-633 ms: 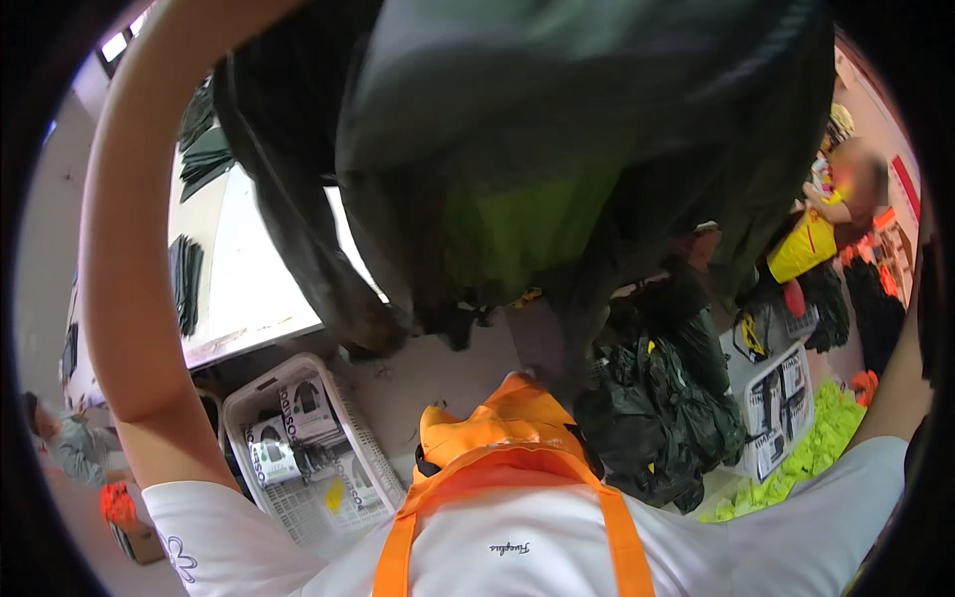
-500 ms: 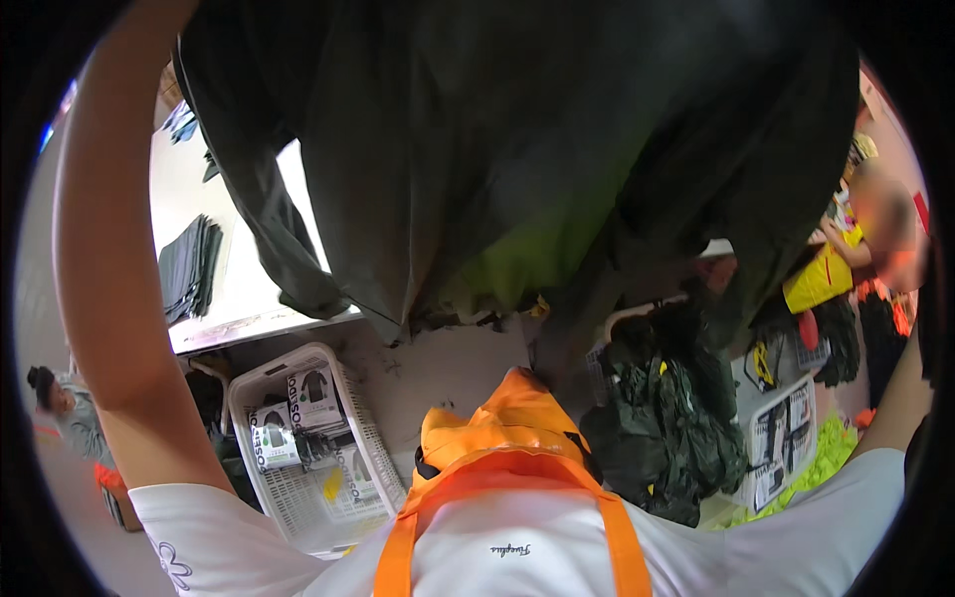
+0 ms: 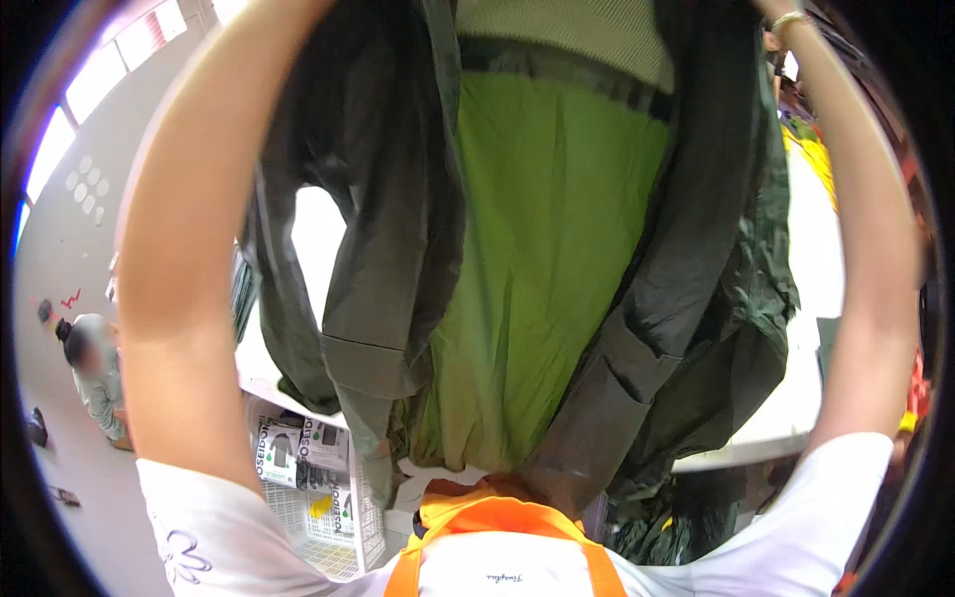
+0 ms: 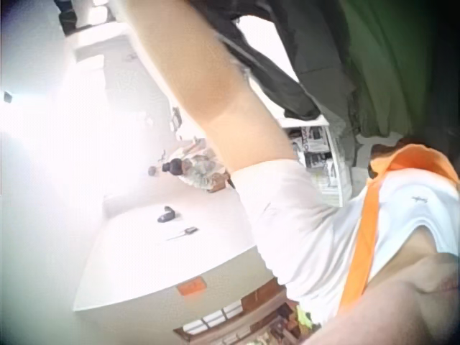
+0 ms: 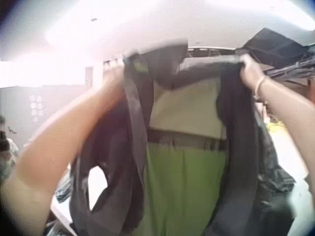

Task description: The person folds a dark green jacket on a white table. They smooth the fabric, fold the sleeves inward, fold the body in half, and then fold it again into a compact rectangle. The folded jacket is placed on a stack of similar items.

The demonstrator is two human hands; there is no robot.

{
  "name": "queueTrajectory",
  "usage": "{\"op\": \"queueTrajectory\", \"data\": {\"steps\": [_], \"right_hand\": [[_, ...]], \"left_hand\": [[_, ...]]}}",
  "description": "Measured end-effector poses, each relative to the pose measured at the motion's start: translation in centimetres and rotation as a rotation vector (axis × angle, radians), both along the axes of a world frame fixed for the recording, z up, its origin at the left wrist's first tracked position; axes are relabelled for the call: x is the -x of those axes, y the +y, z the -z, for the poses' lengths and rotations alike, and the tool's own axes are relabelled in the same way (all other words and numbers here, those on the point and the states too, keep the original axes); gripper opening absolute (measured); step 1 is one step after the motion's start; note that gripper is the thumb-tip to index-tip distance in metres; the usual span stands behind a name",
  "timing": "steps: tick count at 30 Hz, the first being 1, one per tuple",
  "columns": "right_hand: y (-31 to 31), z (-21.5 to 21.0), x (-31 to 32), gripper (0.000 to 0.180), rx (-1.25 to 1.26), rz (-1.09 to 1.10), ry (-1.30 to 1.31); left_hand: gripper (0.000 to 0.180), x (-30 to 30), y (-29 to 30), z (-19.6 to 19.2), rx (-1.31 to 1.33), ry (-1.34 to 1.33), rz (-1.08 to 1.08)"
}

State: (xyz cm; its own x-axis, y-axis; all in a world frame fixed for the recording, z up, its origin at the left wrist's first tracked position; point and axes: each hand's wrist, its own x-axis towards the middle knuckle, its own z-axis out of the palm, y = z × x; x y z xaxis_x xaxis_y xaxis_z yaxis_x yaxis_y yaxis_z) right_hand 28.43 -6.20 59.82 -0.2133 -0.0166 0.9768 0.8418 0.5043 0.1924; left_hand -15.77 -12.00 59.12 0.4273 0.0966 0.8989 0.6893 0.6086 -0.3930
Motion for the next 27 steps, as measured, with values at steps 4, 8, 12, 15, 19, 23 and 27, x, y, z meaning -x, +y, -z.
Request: {"op": "queueTrajectory", "data": {"steps": [4,8,12,15,19,23,27], "right_hand": [[19.5,17.4,5.0,0.047,0.509,-0.067,0.228],[16.4,40.9,10.4,0.095,1.339,-0.227,0.156],[-5.3,46.8,11.7,0.078,1.613,-0.400,-0.206],[-18.3,47.2,9.7,0.075,1.674,-0.352,-0.177],[-29.7,49.3,9.8,0.078,1.825,-0.043,-0.038],[-32.2,56.2,10.4,0.072,1.833,0.227,-0.098],[-27.9,58.4,9.2,0.071,1.599,0.378,-0.198]], "left_hand": [[0.083,-1.6,12.3,14.6,0.580,-0.395,0.078],[0.077,-3.6,9.0,35.3,0.959,-0.494,0.432],[0.095,-4.7,-9.9,45.0,1.550,-0.978,0.489],[0.086,-4.1,-21.4,47.7,1.588,-1.140,0.293],[0.077,-3.2,-30.4,52.7,1.686,-1.163,0.211],[0.086,-2.1,-27.9,56.3,1.677,-1.059,0.244],[0.089,1.1,-22.3,57.1,1.542,-1.030,0.305]]}}
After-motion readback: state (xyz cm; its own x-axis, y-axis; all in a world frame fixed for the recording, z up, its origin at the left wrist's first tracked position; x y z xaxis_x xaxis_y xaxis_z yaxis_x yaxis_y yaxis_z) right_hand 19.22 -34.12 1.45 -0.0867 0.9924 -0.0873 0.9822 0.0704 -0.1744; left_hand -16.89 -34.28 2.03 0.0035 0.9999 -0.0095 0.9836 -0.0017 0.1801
